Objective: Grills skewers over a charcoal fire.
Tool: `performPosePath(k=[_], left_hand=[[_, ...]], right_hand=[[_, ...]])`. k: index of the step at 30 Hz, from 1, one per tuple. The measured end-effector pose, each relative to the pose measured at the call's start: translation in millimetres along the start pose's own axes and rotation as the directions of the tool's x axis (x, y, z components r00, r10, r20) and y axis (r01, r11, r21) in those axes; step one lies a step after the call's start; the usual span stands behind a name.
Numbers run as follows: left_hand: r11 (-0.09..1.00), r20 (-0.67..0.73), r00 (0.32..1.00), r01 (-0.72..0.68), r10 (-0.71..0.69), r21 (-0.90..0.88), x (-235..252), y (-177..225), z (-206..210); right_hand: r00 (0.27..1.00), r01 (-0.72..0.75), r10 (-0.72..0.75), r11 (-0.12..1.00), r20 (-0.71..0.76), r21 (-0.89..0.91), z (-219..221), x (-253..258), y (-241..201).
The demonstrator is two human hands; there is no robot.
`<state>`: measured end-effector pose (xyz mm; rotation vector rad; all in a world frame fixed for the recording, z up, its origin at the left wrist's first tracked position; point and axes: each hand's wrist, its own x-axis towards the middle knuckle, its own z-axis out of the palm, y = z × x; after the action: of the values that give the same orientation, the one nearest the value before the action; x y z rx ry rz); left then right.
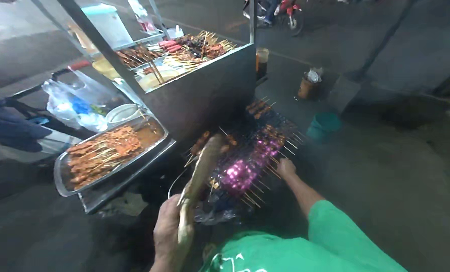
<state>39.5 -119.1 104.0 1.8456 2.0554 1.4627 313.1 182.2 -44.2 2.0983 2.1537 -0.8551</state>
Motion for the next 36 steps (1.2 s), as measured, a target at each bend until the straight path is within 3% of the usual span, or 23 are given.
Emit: performPosePath(k=[2, 5, 7, 10, 12, 15, 18, 22, 28, 33, 36], left_hand=[[1.0, 0.018, 1.0, 0.011, -0.012, 0.025, -2.4, 5.0, 6.8], [0.976, 0.207, 0.978, 0.079, -0.036, -0.205, -6.6, 18.1, 9.1], [0.962, 0.202, 0.978, 0.095, -0.044, -0.254, -5.6, 8.5, 4.2], [0.988, 0.111, 0.989, 0.108, -0.095, -0.115, -0.8, 5.8, -6.2], [0.992, 0.08, 0.991, 0.116, -0.111, -0.056, 1.1, 12.2, -10.4], [0.984, 0.055, 0.997, 0.07, -0.062, -0.164, -3.7, 1.5, -12.9], [0.98, 0.082, 0.996, 0.041, -0.026, -0.194, -4.5, -5.3, -12.5], [0.975, 0.1, 0.992, 0.09, -0.07, -0.205, 1.8, 1.7, 0.0], [0.957, 0.204, 0.977, 0.117, -0.063, -0.265, 5.2, 16.7, 14.3], [0.994, 0.049, 0.997, 0.059, -0.054, -0.095, 14.4, 3.1, 5.2], [0.981, 0.139, 0.984, 0.133, -0.114, -0.142, 14.8, 26.8, 15.6]], right_hand=[[1.0, -0.011, 0.011, 1.0, 0.003, 0.022, 3.2, 5.2, 4.0], [1.0, -0.009, 0.007, 0.993, 0.011, 0.119, 7.6, 5.1, 5.3], [1.0, 0.011, -0.01, 0.985, -0.009, 0.173, 11.4, 7.6, 9.3], [0.995, 0.09, -0.077, 0.955, -0.056, 0.283, 5.6, 10.2, 17.9], [0.997, 0.075, -0.072, 0.886, -0.026, 0.457, -1.7, 16.7, 24.2], [0.988, -0.083, -0.047, 0.652, 0.15, 0.754, -6.9, 26.7, 32.0], [0.946, -0.27, -0.023, 0.501, 0.324, 0.822, -9.2, 27.4, 37.4], [0.937, -0.334, 0.096, 0.53, 0.336, 0.78, -2.7, 34.8, 33.8], [0.948, -0.302, 0.088, 0.557, 0.306, 0.774, 0.5, 36.3, 36.0], [0.951, -0.292, 0.103, 0.603, 0.291, 0.742, -4.1, 31.7, 41.1], [0.949, -0.299, 0.1, 0.592, 0.3, 0.748, -4.7, 30.4, 41.9]])
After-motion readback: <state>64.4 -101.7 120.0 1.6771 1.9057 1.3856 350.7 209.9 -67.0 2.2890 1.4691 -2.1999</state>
